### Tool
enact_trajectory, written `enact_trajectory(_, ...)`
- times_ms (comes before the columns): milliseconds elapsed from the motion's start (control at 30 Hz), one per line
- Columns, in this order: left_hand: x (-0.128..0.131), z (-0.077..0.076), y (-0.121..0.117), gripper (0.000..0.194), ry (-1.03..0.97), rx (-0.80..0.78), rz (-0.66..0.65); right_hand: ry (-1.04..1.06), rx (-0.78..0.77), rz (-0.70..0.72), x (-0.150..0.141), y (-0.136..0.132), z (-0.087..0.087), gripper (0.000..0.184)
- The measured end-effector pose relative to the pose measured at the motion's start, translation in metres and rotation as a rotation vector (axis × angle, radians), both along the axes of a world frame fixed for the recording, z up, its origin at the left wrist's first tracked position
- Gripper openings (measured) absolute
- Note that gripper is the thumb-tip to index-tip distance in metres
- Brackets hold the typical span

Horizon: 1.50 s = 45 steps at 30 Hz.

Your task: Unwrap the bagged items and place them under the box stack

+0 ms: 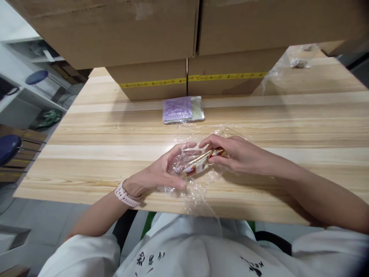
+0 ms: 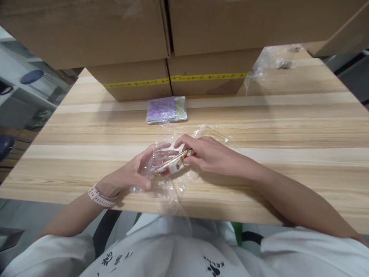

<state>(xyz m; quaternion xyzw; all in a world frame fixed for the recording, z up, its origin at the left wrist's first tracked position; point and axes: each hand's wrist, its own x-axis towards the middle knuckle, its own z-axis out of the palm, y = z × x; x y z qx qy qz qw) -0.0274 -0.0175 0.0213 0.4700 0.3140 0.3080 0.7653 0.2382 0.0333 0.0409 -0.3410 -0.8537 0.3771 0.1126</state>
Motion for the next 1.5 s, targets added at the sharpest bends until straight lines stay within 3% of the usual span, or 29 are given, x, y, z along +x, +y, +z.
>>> enact_trajectory(67, 0.003, -0.002, 0.0, 0.082, 0.134, 0.049, 0.019, 0.018, -0.034, -0.023, -0.003, -0.001, 0.0, 0.03)
enact_trajectory(133, 0.005, -0.003, -0.002, 0.06, 0.218, 0.078, 0.054, 0.056, -0.057, -0.031, -0.005, -0.002, 0.001, 0.032)
enact_trajectory(233, 0.006, -0.003, -0.004, 0.036, 0.179, 0.03, 0.082, 0.215, -0.029, -0.072, -0.002, 0.002, 0.003, 0.051)
enact_trajectory(300, 0.005, -0.003, -0.004, 0.035, 0.066, -0.056, 0.088, 0.335, -0.08, -0.08, 0.002, 0.008, 0.003, 0.071)
enact_trajectory(367, 0.003, -0.003, -0.003, 0.04, -0.061, -0.122, 0.115, 0.414, -0.251, -0.015, 0.005, 0.013, -0.001, 0.089)
enact_trajectory(467, 0.003, -0.004, 0.002, 0.047, -0.178, -0.157, 0.242, 0.505, -0.523, 0.127, -0.003, 0.014, -0.018, 0.1)
enact_trajectory(600, 0.004, -0.008, 0.008, 0.058, -0.166, -0.18, 0.425, 0.529, -0.701, 0.14, -0.025, -0.002, -0.04, 0.09)
enact_trajectory(733, 0.009, -0.013, 0.007, 0.055, -0.151, -0.163, 0.508, 0.492, -0.732, -0.075, -0.034, -0.018, -0.039, 0.046)
enact_trajectory(833, 0.012, -0.013, 0.003, 0.05, -0.136, -0.101, 0.542, 0.279, -0.537, -0.064, -0.03, -0.019, -0.03, 0.029)
enact_trajectory(1000, 0.007, -0.01, 0.003, 0.046, -0.113, 0.019, 0.61, -0.165, 0.251, -0.014, -0.013, -0.01, -0.01, 0.029)
enact_trajectory(1067, 0.004, -0.01, 0.005, 0.047, -0.105, 0.05, 0.66, -0.242, 0.327, -0.039, -0.007, -0.008, 0.0, 0.03)
enact_trajectory(1133, 0.001, -0.012, 0.007, 0.048, -0.09, 0.086, 0.735, -0.218, 0.213, -0.029, -0.003, -0.008, 0.007, 0.029)
enact_trajectory(1200, 0.0, -0.013, 0.008, 0.048, -0.063, 0.143, 0.807, -0.071, -0.069, -0.048, -0.004, -0.009, 0.007, 0.029)
enact_trajectory(1333, 0.004, -0.01, 0.003, 0.043, -0.003, 0.206, 0.806, 0.385, -0.678, -0.279, -0.025, -0.018, -0.019, 0.034)
enact_trajectory(1400, 0.008, -0.007, -0.002, 0.041, 0.024, 0.171, 0.716, 0.536, -0.755, -0.298, -0.035, -0.024, -0.034, 0.038)
enact_trajectory(1500, 0.014, -0.006, -0.008, 0.039, 0.047, 0.107, 0.573, 0.615, -0.722, -0.156, -0.043, -0.035, -0.042, 0.044)
